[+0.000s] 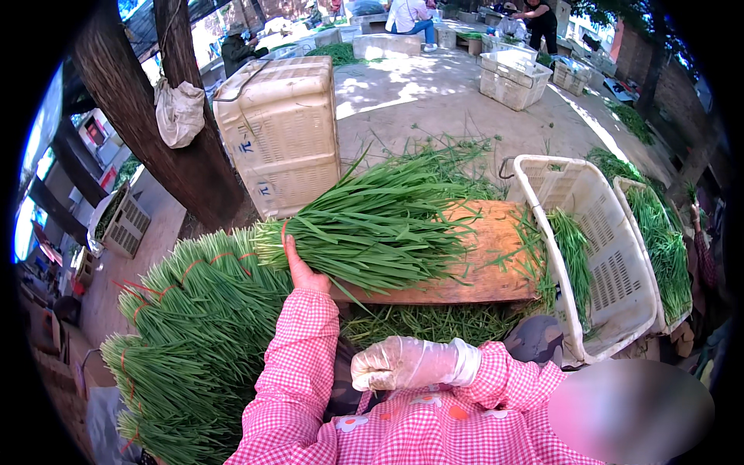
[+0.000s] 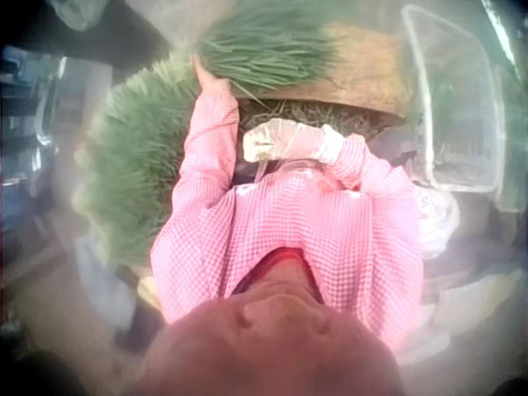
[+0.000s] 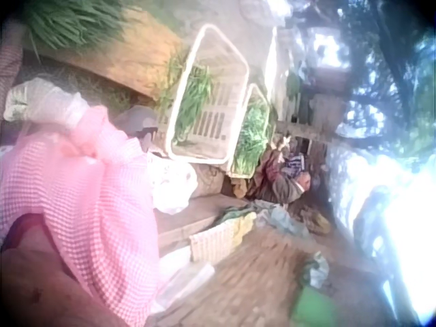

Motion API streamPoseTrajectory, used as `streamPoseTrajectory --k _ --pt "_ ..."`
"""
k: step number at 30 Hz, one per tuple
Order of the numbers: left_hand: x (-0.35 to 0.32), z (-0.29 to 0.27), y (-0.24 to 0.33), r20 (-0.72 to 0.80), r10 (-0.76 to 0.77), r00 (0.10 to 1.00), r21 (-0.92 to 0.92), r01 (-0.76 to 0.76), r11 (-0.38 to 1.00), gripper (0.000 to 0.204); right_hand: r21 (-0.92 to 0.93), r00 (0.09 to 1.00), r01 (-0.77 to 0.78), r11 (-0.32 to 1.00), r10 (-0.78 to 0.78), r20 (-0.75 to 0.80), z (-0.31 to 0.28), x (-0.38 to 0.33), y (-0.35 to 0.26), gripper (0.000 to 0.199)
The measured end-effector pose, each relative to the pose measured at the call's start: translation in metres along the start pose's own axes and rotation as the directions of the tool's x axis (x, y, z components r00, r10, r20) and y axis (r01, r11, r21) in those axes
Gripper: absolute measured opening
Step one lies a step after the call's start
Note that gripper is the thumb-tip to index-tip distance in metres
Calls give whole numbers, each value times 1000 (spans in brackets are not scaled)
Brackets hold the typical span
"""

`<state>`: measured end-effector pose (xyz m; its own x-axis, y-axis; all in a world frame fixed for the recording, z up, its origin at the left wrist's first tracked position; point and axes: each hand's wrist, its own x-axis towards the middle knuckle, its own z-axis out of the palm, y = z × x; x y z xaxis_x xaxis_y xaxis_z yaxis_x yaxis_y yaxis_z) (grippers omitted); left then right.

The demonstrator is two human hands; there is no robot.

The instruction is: The person bundles bunches of green vegetables by hand using red elastic bands on a wooden board.

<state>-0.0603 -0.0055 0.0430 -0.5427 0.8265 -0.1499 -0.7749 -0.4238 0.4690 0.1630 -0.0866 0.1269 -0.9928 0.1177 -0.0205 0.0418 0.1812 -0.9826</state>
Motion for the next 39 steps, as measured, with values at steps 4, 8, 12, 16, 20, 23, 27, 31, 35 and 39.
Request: streamPoseTrajectory --k 4,8,12,16,20,23,27,31,35,39 --pt "3 -6 7 51 -35 998 18 34 999 48 -2 999 -13 1000 13 36 -32 -65 -22 39" --pt "2 -15 16 76 -61 995 35 58 998 52 119 725 -68 991 131 -676 -64 -109 -42 21" --pt "5 -11 9 134 -97 986 33 93 995 54 -341 433 -214 915 -224 -873 -83 -105 -33 15" --pt "-1 -11 12 123 -89 988 66 81 995 55 -523 456 -442 729 -320 -831 -87 -69 -18 17" --pt "-4 -2 6 152 -72 986 87 59 994 55 -598 461 -475 646 -397 -794 -98 -46 22 17" --pt "-7 2 2 143 -72 987 84 61 995 54 -371 289 -318 873 -284 -915 -107 -53 30 18" --pt "-7 0 4 139 -49 989 94 36 995 51 -142 98 19 990 -143 -985 -126 -82 27 18" --pt "-4 -3 3 108 -114 988 65 108 992 51 -441 344 -203 874 -358 -868 -106 -79 14 21" --pt "3 -13 6 62 -146 987 45 144 989 53 -435 482 -413 800 -213 -850 -88 -53 1 22" --pt "0 -4 -3 163 -60 985 72 49 996 49 -357 386 -173 918 -270 -882 -94 -52 29 17"
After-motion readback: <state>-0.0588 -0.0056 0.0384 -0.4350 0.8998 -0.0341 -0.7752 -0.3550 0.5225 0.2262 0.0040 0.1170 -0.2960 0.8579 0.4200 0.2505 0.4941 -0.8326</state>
